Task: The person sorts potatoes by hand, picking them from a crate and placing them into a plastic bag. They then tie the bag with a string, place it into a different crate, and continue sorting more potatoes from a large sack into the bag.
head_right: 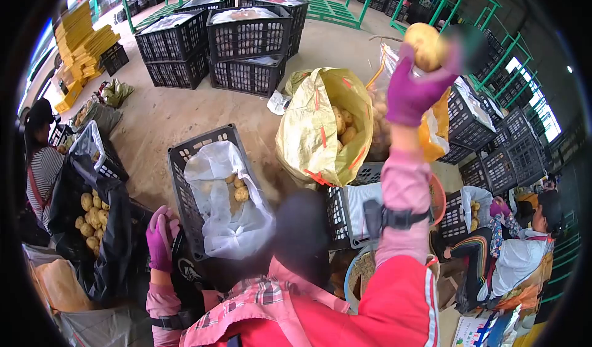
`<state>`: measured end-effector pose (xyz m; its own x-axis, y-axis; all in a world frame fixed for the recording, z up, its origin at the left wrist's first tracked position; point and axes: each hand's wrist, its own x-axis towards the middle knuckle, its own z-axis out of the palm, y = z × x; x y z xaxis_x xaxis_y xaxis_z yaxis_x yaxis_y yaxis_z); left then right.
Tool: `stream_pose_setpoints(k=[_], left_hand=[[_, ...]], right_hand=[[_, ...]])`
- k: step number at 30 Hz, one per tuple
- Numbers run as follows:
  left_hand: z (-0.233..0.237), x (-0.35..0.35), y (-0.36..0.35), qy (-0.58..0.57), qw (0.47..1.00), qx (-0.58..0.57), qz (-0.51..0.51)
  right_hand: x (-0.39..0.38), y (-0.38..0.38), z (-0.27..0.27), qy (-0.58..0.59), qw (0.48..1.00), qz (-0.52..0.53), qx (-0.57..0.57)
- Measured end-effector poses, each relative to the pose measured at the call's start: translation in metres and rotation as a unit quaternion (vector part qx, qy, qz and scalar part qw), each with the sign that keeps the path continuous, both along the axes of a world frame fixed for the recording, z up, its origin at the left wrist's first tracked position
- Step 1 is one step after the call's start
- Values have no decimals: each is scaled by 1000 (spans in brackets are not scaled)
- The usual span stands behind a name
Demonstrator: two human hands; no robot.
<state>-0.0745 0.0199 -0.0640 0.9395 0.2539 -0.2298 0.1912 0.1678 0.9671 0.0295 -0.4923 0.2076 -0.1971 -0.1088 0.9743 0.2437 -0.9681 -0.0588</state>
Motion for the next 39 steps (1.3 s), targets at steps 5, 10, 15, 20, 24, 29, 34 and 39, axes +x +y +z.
stream_pose_setpoints(k=[5,10,15,20,24,29,34,39], left_hand=[[-26,0,5,71,995,43,-62],[-52,-21,13,61,980,136,-135],[-121,-58,38,-6,887,410,-210],[-137,-75,24,8,884,452,-117],[-135,-84,36,133,936,314,-91],[-5,-69,26,93,940,322,59],[67,-111,75,-18,783,370,499],[-108,-260,103,256,796,542,82]], right_hand=[[63,-169,36,210,957,-172,101],[74,14,-33,325,862,377,95],[48,196,-159,559,646,519,-3],[46,244,-188,572,602,557,21],[44,244,-203,603,561,567,-1],[33,235,-200,667,544,472,-189],[42,258,-208,721,504,450,-154],[51,280,-226,735,500,424,-172]])
